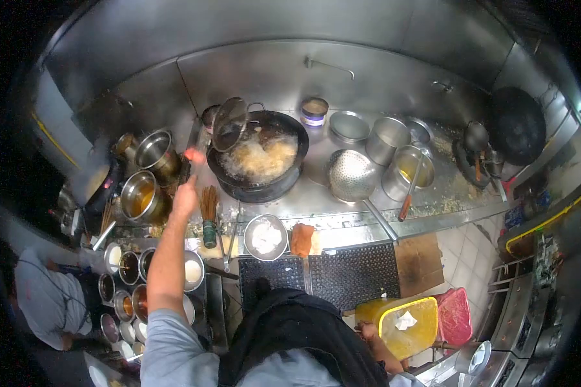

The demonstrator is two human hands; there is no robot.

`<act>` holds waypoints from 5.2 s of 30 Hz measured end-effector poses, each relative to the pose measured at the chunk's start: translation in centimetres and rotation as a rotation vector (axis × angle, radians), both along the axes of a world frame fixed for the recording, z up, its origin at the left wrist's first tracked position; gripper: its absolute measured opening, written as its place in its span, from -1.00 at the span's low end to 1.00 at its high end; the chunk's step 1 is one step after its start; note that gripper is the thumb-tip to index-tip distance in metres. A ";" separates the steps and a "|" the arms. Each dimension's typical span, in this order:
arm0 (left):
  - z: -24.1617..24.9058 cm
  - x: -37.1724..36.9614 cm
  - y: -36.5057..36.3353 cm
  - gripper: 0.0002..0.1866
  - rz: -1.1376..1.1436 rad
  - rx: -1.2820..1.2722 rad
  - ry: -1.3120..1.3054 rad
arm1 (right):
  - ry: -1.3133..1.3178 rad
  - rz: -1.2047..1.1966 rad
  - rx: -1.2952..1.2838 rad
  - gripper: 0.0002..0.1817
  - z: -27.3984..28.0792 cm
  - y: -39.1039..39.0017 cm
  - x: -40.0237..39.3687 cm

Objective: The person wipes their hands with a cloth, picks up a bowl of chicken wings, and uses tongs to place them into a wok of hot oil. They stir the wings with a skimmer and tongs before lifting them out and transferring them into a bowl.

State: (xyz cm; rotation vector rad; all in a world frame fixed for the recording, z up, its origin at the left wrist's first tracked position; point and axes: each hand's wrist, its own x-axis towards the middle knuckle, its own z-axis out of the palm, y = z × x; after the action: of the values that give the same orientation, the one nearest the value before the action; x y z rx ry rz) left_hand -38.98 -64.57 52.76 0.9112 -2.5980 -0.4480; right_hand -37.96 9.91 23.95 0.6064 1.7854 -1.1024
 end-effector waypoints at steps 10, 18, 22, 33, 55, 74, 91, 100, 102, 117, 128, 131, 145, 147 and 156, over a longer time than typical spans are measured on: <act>-1.0 0.9 -2.4 -0.61 -0.035 0.876 -0.286 | -0.021 0.216 -0.003 -0.68 -3.1 2.4 0.0; -3.5 0.8 -1.1 -0.29 -0.069 1.325 -0.159 | -0.061 0.181 0.018 -0.66 -2.5 1.6 0.3; -4.7 0.3 0.8 -0.31 -0.082 1.373 -0.087 | -0.016 0.074 0.022 -0.61 -2.6 1.8 0.2; -2.4 3.1 7.8 -0.39 0.010 1.274 0.150 | 0.008 -0.009 -0.092 -0.57 -2.9 0.8 -0.3; -3.9 2.5 8.3 -0.57 0.059 0.105 0.162 | -0.017 0.133 0.020 -0.62 -4.1 3.2 -0.4; -8.0 0.7 -4.7 -0.57 -0.053 0.143 -0.040 | -0.004 0.034 0.017 -0.58 0.9 -0.9 -0.2; -5.7 1.7 4.9 -0.37 0.068 1.210 0.168 | 0.009 0.198 0.011 -0.56 -1.7 1.8 -0.9; -6.3 5.2 8.2 -0.49 0.116 0.862 0.247 | -0.036 0.441 -0.025 -0.61 -4.7 3.9 -1.9; -9.6 5.6 6.4 -0.56 -0.053 0.548 0.375 | -0.095 0.267 -0.046 -0.65 -6.2 4.0 -2.4; -6.3 4.9 -4.7 -0.55 -0.047 -0.084 0.280 | -0.004 0.042 -0.068 -0.65 -0.8 -3.9 -1.9; -6.9 -1.6 -6.8 -0.59 -0.016 0.160 0.017 | 0.077 0.197 -0.032 -0.56 -10.7 0.5 3.6; -10.1 -4.0 -8.2 -0.58 -0.069 0.174 0.026 | 0.062 0.082 0.042 -0.52 -7.5 -1.3 3.4; -4.3 -8.7 -3.6 -0.50 -0.170 0.749 0.068 | 0.066 0.127 0.062 -0.57 2.7 -6.0 -3.0; -2.6 -8.4 -2.8 -0.47 -0.106 0.852 0.013 | 0.049 0.078 0.007 -0.57 -1.2 -4.2 -3.2; -0.3 -5.6 -1.4 -0.45 -0.078 1.113 0.166 | 0.129 0.268 0.103 -0.59 2.9 -5.4 -3.0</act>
State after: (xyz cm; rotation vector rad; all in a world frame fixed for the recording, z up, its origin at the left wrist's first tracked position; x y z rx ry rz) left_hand -44.59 -65.96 52.50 0.9712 -2.1076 -1.9826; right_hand -40.98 4.50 26.81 0.3486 1.9778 -0.8864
